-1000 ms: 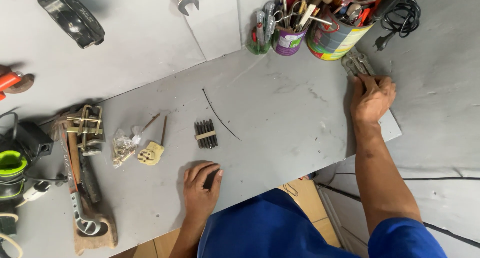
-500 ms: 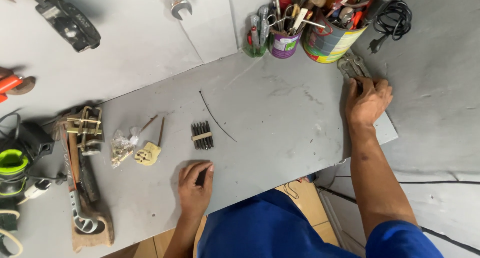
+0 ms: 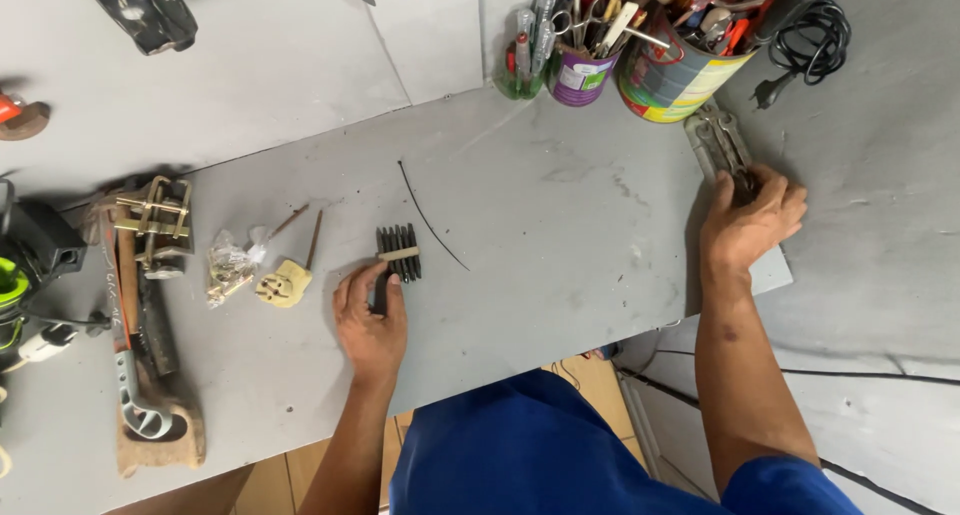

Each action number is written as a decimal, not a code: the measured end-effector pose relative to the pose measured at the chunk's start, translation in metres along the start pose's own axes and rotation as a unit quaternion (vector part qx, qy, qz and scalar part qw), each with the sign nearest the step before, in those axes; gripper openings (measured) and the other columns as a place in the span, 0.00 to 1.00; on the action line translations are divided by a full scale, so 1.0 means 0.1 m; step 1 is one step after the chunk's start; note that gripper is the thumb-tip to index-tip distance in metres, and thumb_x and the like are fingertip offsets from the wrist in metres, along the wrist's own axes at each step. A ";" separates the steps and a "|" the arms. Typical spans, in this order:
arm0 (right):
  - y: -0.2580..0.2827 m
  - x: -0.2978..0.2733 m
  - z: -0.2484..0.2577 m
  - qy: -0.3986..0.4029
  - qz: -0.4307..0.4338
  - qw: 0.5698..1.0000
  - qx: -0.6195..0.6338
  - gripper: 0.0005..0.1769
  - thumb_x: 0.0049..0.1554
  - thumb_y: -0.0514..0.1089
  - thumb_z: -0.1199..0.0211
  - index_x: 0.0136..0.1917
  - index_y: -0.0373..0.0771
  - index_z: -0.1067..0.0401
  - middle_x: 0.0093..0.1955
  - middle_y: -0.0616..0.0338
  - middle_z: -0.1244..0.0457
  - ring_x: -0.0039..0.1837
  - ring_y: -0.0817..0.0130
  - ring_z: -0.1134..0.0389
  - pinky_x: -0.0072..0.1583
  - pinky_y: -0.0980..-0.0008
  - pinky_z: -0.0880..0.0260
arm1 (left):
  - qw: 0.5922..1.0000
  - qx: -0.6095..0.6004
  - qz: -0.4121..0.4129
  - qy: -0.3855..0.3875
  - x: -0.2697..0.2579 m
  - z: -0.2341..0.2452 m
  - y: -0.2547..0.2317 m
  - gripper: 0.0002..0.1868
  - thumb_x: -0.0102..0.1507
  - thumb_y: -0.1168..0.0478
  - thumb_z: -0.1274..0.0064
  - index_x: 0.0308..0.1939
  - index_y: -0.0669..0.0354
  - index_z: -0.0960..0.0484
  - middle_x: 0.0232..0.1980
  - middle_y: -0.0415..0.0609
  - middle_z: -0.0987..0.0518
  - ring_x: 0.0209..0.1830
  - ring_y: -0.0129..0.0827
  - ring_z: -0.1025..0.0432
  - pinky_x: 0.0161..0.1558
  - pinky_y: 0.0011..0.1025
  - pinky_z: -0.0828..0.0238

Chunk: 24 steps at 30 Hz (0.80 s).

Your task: The recorder is organizing various tools and hardware on a workbench, including wrenches, screws, and a tape measure.

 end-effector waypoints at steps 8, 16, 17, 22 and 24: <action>0.00 0.00 0.01 -0.024 0.001 1.000 -0.012 0.18 0.61 0.43 0.24 0.60 0.40 0.28 0.60 0.49 0.39 0.63 0.46 0.40 0.63 0.47 0.46 | 1.000 0.007 0.024 0.012 0.03 -0.01 0.03 0.14 0.65 0.63 0.41 0.55 0.58 0.19 0.54 0.52 0.17 0.51 0.47 0.27 0.57 0.42 0.32; 1.14 -0.51 0.20 0.066 0.113 0.974 0.186 0.08 0.72 0.38 0.33 0.58 0.33 0.30 0.56 0.48 0.36 0.55 0.55 0.38 0.58 0.59 0.36 | 0.999 -0.008 0.053 0.007 0.03 -0.02 0.11 0.18 0.64 0.58 0.40 0.56 0.58 0.19 0.48 0.52 0.17 0.44 0.43 0.26 0.54 0.40 0.30; 1.34 -0.58 0.22 0.097 0.131 0.968 0.189 0.08 0.72 0.39 0.32 0.55 0.33 0.29 0.52 0.49 0.35 0.53 0.56 0.37 0.56 0.59 0.36 | 0.998 -0.006 0.056 0.016 0.02 -0.04 0.12 0.19 0.64 0.57 0.39 0.57 0.59 0.20 0.49 0.52 0.17 0.44 0.43 0.26 0.54 0.40 0.30; 1.60 -0.66 0.14 0.153 0.112 0.958 0.214 0.09 0.67 0.41 0.32 0.53 0.35 0.29 0.50 0.50 0.36 0.52 0.55 0.36 0.58 0.58 0.35 | 1.000 0.021 0.005 -0.002 0.07 -0.01 -0.02 0.25 0.64 0.52 0.37 0.59 0.62 0.23 0.53 0.55 0.18 0.51 0.47 0.26 0.57 0.41 0.32; 1.63 -0.67 0.14 0.154 0.147 0.960 0.184 0.08 0.67 0.41 0.32 0.51 0.35 0.28 0.49 0.51 0.35 0.52 0.54 0.36 0.59 0.56 0.36 | 1.000 0.019 0.004 0.004 0.10 -0.02 -0.09 0.26 0.64 0.51 0.37 0.60 0.62 0.24 0.55 0.56 0.18 0.52 0.47 0.26 0.58 0.41 0.33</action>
Point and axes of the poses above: each hand's wrist, its own x-axis towards the middle knuckle, its own z-axis out of the back of the hand, y = z × x, the point moved 7 cm from there along x, towards the middle knuckle
